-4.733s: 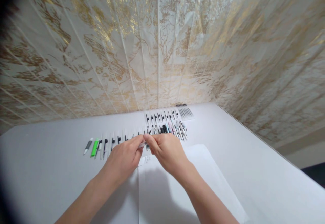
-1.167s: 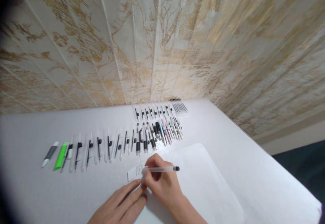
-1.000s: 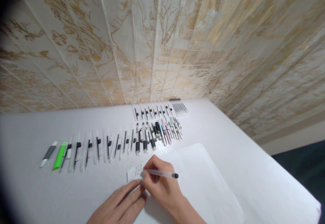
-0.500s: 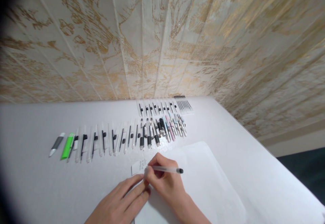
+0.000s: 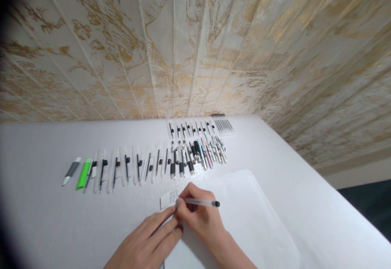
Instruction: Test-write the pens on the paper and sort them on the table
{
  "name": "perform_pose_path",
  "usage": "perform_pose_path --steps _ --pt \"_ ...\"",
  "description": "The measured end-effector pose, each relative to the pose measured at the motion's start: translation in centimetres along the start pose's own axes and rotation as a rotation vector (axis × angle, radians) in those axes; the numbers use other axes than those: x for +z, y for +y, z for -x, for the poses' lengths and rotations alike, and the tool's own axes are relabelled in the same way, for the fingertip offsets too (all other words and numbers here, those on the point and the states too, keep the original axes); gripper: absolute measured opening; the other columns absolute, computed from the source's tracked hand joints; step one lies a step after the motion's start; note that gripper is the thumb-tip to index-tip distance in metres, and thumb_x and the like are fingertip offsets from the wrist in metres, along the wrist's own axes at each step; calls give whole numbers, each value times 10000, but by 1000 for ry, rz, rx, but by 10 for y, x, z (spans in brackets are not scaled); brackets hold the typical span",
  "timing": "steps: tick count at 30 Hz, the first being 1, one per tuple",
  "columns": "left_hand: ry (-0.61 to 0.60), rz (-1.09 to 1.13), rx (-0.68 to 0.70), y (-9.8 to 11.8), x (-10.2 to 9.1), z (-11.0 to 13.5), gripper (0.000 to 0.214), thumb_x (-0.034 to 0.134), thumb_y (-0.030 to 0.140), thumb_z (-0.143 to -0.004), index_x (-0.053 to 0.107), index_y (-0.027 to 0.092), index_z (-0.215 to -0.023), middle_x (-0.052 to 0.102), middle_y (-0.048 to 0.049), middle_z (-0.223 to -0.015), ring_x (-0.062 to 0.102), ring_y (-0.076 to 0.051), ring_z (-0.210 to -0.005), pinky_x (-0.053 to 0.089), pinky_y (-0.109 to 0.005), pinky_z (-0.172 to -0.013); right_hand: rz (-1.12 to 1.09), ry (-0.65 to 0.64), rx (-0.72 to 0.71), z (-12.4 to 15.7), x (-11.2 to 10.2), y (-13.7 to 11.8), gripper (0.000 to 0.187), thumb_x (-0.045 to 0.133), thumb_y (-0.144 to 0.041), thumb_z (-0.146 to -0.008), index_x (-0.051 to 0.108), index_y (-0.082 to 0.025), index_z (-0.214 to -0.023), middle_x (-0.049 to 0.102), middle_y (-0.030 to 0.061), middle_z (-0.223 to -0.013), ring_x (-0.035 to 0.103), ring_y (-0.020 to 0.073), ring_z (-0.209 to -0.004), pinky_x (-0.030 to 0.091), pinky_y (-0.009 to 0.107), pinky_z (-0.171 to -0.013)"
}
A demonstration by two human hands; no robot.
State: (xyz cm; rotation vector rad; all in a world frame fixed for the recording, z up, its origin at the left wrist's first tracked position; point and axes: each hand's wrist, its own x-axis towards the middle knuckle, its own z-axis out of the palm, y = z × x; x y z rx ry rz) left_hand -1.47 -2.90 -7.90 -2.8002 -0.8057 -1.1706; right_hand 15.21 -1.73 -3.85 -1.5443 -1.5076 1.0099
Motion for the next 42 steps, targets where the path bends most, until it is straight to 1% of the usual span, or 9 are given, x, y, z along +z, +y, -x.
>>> perform_pose_path --steps 7,10,18,22,28,30,31,36,42 --pt "12 5 9 -1 -3 -2 437 241 197 -1008 674 160 -964 690 -59 -1066 557 -220 -1112 496 -337 -850 5 -1 8 2 0 0 125 568 -218 -783 543 -171 -670 511 -47 -530 404 87 -486 324 202 -461" --pt "-4 5 11 -1 -2 -1 423 252 199 -1006 672 162 -980 685 -63 -1081 554 -227 -1120 500 -346 -848 1 8 5 2 0 -2 128 565 -208 -781 531 -174 -662 510 -46 -530 404 88 -489 323 203 -460" --pt "3 -7 7 0 -8 -7 470 207 179 -1007 674 161 -954 689 -54 -1066 557 -218 -1089 491 -337 -848 -17 2 7 1 -1 -2 137 565 -203 -773 517 -179 -647 491 -53 -521 395 85 -483 316 202 -457" --pt "-8 -10 8 1 -6 -5 431 246 190 -1004 674 161 -968 685 -57 -1069 551 -222 -1100 492 -340 -861 -22 -12 15 2 -1 0 127 561 -212 -784 531 -177 -665 501 -48 -532 400 88 -487 320 207 -461" --pt "-15 -5 3 2 -1 1 371 297 195 -992 666 162 -990 672 -78 -1108 541 -237 -1134 500 -361 -876 -26 14 7 1 -1 -2 146 561 -211 -781 503 -184 -649 477 -58 -521 385 84 -480 306 204 -454" --pt "-3 -21 7 1 -5 -3 370 298 199 -992 666 163 -970 673 -78 -1107 557 -236 -1108 508 -356 -856 -25 21 12 1 -1 -4 141 561 -216 -781 511 -181 -654 487 -54 -525 390 85 -479 306 205 -454" --pt "-18 -30 17 0 -9 -6 369 300 198 -992 666 167 -967 676 -74 -1107 566 -230 -1093 513 -346 -844 -25 21 18 1 -1 -4 137 563 -218 -779 516 -180 -656 491 -51 -528 395 87 -482 310 206 -456" --pt "-159 -56 90 -4 -29 -19 337 338 212 -984 670 170 -1017 690 -60 -1114 590 -218 -1067 535 -315 -814 -42 8 22 0 -1 -4 140 564 -226 -781 513 -179 -659 490 -52 -531 390 87 -493 314 206 -461" --pt "-160 -52 95 -6 -32 -20 378 310 216 -996 685 168 -1009 691 -65 -1121 590 -213 -1065 539 -315 -814 -24 18 24 1 -1 -3 145 565 -212 -766 501 -182 -640 485 -54 -522 386 86 -490 309 205 -459"
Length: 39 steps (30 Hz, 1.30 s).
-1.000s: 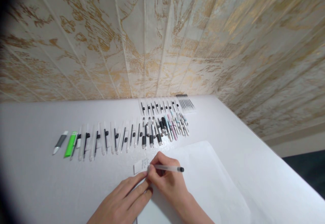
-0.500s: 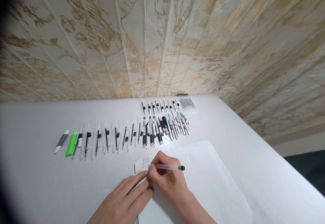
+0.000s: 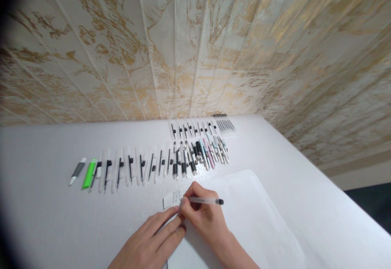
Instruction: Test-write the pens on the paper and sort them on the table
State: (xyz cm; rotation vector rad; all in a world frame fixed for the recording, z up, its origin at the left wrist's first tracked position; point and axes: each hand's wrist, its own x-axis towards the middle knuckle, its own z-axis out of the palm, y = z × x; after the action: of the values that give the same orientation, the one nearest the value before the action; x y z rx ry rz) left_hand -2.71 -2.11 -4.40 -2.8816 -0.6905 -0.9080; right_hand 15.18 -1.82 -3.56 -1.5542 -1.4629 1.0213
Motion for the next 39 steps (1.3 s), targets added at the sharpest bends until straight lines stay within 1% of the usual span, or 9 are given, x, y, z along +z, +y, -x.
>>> perform_pose_path --steps 6,11,13,15,19,23,31,35,39 --pt "12 10 -14 3 9 3 369 310 208 -997 676 173 -1020 688 -59 -1129 596 -212 -1062 540 -319 -814 -49 -4 -14 1 -2 1 166 588 -219 -760 501 -186 -623 476 -61 -508 392 86 -474 311 203 -451" --pt "146 131 -87 4 20 10 389 256 251 -1009 635 163 -1023 675 -88 -1139 567 -241 -1130 528 -361 -850 -291 149 18 -4 -12 3 182 629 -352 -816 573 -183 -779 486 -61 -552 387 77 -446 317 197 -428" --pt "82 286 -128 1 15 9 340 271 218 -1001 578 166 -1136 677 -94 -1103 589 -209 -1097 532 -318 -849 -369 177 -10 -4 -19 -3 201 649 -380 -816 585 -196 -867 495 -59 -594 394 75 -439 334 195 -417" --pt "19 472 -287 -1 6 6 327 290 184 -983 470 177 -1257 684 -62 -956 652 -154 -897 549 -238 -744 -373 155 -73 1 -26 -15 187 646 -367 -825 603 -207 -910 542 -31 -677 448 88 -479 384 203 -435" --pt "43 667 -558 -2 -3 2 388 325 180 -950 308 204 -1337 621 9 -793 618 -113 -638 531 -203 -621 -155 -3 -174 18 -31 -46 91 581 -246 -853 648 -205 -898 619 26 -774 558 137 -623 425 209 -475" --pt "69 734 -578 0 -2 2 415 319 187 -945 262 208 -1356 612 1 -806 621 -124 -655 530 -226 -641 35 -107 -326 29 -20 -60 62 554 -144 -822 580 -200 -821 588 -11 -676 521 108 -553 423 196 -490" --pt "82 829 -542 0 0 1 404 309 293 -977 235 226 -1369 618 -4 -812 645 -134 -681 549 -257 -705 264 -89 -613 28 -3 -58 123 501 -98 -814 557 -207 -829 587 13 -697 552 134 -602 432 218 -547" --pt "71 959 -527 -1 -2 3 406 308 352 -987 249 219 -1366 659 -54 -971 673 -172 -886 541 -298 -826 302 -128 -682 24 3 -51 161 493 -107 -849 585 -204 -938 640 46 -772 598 161 -688 460 230 -613" --pt "69 1053 -599 0 -1 8 426 335 394 -985 277 203 -1361 618 -118 -1175 628 -216 -1068 502 -351 -927 349 -122 -719 19 16 -47 115 479 -143 -881 576 -204 -881 644 57 -785 586 179 -726 456 241 -619"
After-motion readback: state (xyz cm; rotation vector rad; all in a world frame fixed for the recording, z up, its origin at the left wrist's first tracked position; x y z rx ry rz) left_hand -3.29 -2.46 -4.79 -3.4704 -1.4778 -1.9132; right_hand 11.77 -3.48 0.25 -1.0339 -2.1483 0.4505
